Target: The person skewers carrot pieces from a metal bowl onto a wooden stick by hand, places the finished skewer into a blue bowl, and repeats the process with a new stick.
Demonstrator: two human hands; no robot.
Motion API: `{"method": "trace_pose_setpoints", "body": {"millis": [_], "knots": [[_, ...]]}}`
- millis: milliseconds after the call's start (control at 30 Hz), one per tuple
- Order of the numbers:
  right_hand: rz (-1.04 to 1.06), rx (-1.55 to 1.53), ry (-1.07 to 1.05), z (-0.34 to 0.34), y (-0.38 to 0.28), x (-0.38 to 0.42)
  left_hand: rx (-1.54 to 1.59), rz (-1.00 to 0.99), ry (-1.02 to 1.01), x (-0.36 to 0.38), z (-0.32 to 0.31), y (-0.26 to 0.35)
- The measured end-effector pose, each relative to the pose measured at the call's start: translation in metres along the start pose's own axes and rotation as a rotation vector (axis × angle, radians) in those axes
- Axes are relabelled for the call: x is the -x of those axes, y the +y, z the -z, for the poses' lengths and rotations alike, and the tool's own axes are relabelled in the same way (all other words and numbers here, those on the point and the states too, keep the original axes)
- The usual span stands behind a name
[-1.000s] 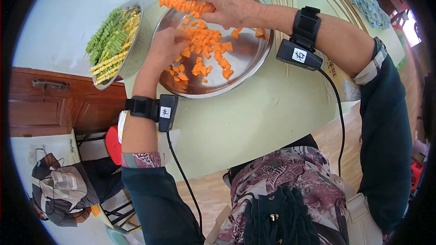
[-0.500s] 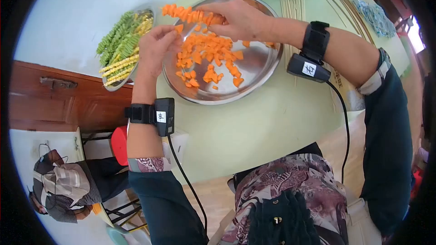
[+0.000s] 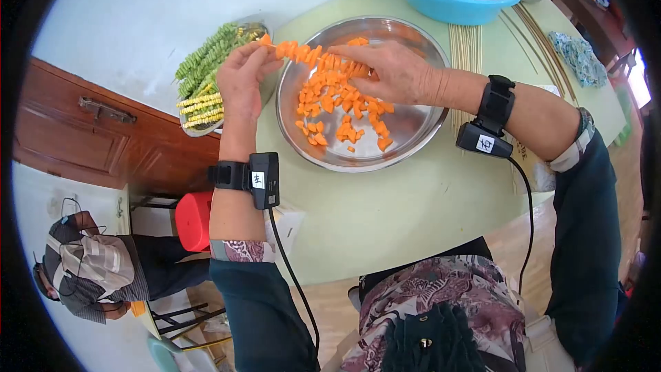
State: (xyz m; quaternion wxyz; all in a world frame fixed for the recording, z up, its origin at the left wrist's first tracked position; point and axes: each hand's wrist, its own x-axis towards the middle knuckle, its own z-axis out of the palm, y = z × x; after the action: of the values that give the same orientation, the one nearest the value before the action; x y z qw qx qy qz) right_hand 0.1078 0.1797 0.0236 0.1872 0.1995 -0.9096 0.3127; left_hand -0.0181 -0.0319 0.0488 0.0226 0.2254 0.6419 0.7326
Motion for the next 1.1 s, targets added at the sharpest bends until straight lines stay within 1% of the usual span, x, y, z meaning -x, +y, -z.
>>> {"method": "trace_pose_setpoints", "body": {"millis": [200, 267, 400, 467, 533, 600, 667, 700, 767, 800, 867, 1000, 1067, 1100], "knots": [[0.010, -0.004, 0.006, -0.002, 0.003, 0.000, -0.022, -0.019, -0.004, 0.003, -0.005, 0.001], [0.129, 0.047, 0.127, -0.008, 0.012, -0.001, -0.031, -0.020, -0.012, 0.002, -0.005, 0.001], [0.115, 0.051, 0.129, -0.006, 0.011, -0.002, -0.062, -0.042, -0.029, 0.002, -0.006, 0.000], [-0.024, 0.012, -0.024, 0.001, 0.002, -0.002, -0.093, -0.061, -0.031, 0.002, -0.005, -0.001], [-0.047, 0.024, -0.049, 0.003, -0.001, -0.002, -0.124, -0.079, -0.032, 0.001, -0.004, -0.003], [-0.071, 0.035, -0.074, 0.003, 0.000, -0.001, -0.217, -0.129, -0.045, 0.001, -0.004, -0.004], [-0.007, 0.104, -0.034, -0.001, 0.005, 0.001, -0.262, -0.138, -0.047, 0.001, -0.003, -0.005], [-0.010, 0.102, -0.035, -0.001, 0.003, 0.001, -0.306, -0.145, -0.046, 0.002, -0.004, -0.005], [-0.091, 0.127, -0.108, 0.003, -0.002, 0.000, -0.314, -0.133, -0.042, 0.002, -0.004, -0.004], [-0.092, 0.127, -0.109, 0.000, 0.002, 0.001, -0.322, -0.127, -0.036, 0.003, -0.005, -0.004], [0.102, 0.165, 0.096, -0.010, 0.013, 0.001, -0.314, -0.121, -0.048, 0.003, -0.005, -0.003], [0.119, 0.171, 0.118, -0.007, 0.010, -0.001, -0.321, -0.115, -0.048, 0.001, -0.004, -0.004], [-0.111, 0.135, -0.135, 0.005, -0.002, -0.001, -0.325, -0.118, -0.047, 0.002, -0.004, -0.004], [-0.113, 0.135, -0.134, 0.005, -0.003, -0.001, -0.329, -0.119, -0.046, 0.002, -0.005, -0.003]]}}
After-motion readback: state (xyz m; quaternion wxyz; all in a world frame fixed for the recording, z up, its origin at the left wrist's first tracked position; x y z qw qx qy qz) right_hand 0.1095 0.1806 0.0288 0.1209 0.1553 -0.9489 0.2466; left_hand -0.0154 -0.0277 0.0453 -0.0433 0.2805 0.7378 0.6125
